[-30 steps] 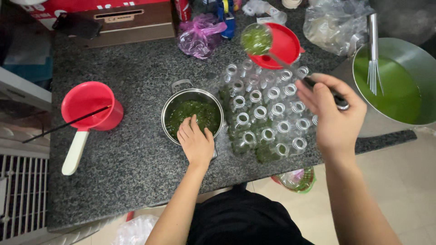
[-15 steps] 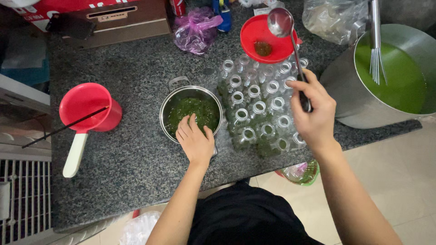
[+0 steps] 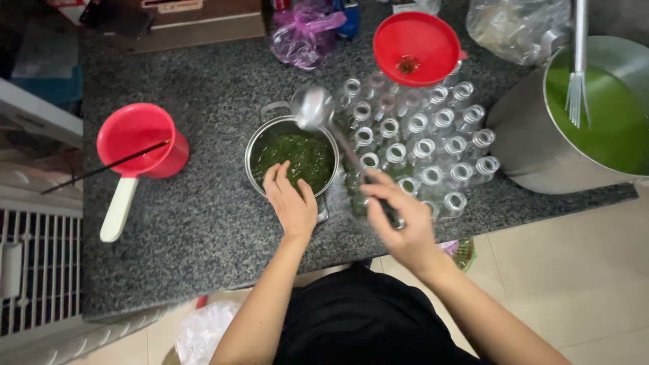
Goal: The person fills small glass bottles with a green liquid by scooping it from a pot using a ladle and pouring it through a funnel into each bottle.
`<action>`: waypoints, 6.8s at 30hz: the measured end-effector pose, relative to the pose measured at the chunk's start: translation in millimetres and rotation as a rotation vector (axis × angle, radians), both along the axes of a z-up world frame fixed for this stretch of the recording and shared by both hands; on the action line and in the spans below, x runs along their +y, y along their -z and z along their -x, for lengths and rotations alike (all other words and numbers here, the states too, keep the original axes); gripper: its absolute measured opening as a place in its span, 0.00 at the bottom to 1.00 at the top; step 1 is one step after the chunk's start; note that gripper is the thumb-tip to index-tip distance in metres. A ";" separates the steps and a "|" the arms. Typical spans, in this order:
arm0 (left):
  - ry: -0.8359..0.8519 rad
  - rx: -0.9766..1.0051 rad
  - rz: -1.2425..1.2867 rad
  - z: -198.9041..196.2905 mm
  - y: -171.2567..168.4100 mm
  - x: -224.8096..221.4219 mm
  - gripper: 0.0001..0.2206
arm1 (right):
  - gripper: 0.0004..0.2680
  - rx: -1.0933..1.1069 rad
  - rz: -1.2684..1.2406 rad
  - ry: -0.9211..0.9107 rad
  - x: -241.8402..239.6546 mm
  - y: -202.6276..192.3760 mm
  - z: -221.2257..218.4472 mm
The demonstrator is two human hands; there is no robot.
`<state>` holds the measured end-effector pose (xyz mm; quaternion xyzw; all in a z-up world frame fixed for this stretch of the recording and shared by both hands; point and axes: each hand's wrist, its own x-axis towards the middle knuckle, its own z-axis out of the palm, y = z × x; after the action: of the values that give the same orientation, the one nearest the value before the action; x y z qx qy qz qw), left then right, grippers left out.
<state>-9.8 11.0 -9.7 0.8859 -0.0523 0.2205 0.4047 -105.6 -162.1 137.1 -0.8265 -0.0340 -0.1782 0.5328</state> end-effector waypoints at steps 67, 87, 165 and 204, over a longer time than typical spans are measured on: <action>-0.084 0.316 0.061 24.3 54.2 56.9 0.43 | 0.08 0.293 0.018 -0.129 61.8 89.6 -11.5; -0.088 0.357 0.073 23.5 57.6 54.7 0.43 | 0.07 0.367 -0.615 0.008 55.8 83.4 -21.1; 0.225 0.555 0.017 -190.6 -74.5 -182.2 0.33 | 0.09 0.318 -0.885 0.081 -11.5 20.6 -6.0; 0.171 -0.083 0.415 -96.6 -102.3 -86.1 0.18 | 0.09 0.334 -0.910 0.047 -17.3 17.4 -12.1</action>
<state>86.8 -75.1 92.6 0.7662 -0.0973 0.2279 0.5929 -93.5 -179.4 119.7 -0.5276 0.1520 -0.0519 0.8342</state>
